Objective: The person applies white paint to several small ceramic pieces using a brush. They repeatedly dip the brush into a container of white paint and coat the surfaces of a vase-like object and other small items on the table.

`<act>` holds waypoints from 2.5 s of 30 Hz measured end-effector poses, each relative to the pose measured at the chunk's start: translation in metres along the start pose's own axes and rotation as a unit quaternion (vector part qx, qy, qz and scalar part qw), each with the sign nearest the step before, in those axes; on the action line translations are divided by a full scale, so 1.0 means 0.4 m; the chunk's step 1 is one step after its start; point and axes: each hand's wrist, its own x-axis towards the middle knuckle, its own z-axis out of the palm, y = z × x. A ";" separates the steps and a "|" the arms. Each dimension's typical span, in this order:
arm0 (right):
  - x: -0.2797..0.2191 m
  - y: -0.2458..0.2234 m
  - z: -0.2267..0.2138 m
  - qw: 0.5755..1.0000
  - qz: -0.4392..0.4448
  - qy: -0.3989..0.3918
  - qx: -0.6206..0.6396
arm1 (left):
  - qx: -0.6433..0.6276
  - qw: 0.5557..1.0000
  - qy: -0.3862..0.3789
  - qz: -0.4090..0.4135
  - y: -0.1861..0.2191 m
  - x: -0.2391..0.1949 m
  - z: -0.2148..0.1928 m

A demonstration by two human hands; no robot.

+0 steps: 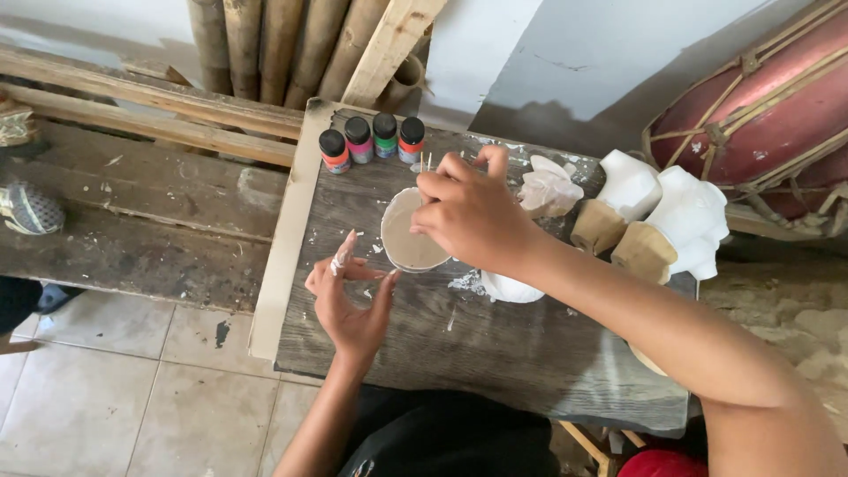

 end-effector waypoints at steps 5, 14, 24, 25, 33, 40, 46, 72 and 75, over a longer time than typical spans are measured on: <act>0.016 0.005 -0.029 1.000 -0.013 0.010 -0.011 | 0.001 0.999 -0.032 -0.015 -0.018 0.001 0.005; 0.017 0.001 -0.085 1.000 0.005 0.017 0.025 | -0.041 0.994 -0.103 -0.009 -0.003 0.040 0.043; -0.047 0.008 -0.200 0.986 0.116 0.079 0.091 | -0.034 0.991 -0.126 -0.022 0.010 0.030 0.048; -0.057 0.006 -0.201 0.986 0.117 0.079 0.091 | -0.034 0.991 -0.127 -0.022 0.013 0.033 0.048; -0.145 -0.010 -0.197 0.942 0.254 0.160 0.147 | -0.048 0.992 -0.121 0.005 0.022 0.034 0.040; -0.227 0.008 -0.150 0.910 0.318 0.220 0.152 | -0.072 0.992 -0.097 0.028 0.010 0.029 0.049; -0.244 0.009 -0.158 0.909 0.324 0.228 0.130 | -0.066 0.993 -0.091 0.038 0.002 0.030 0.053; -0.561 -0.228 -0.150 0.663 0.581 0.437 0.178 | -0.004 0.996 -0.028 -0.082 0.010 -0.100 0.032; -0.608 -0.235 -0.087 0.691 0.523 0.467 0.176 | -0.061 0.998 -0.012 -0.025 -0.071 -0.127 0.037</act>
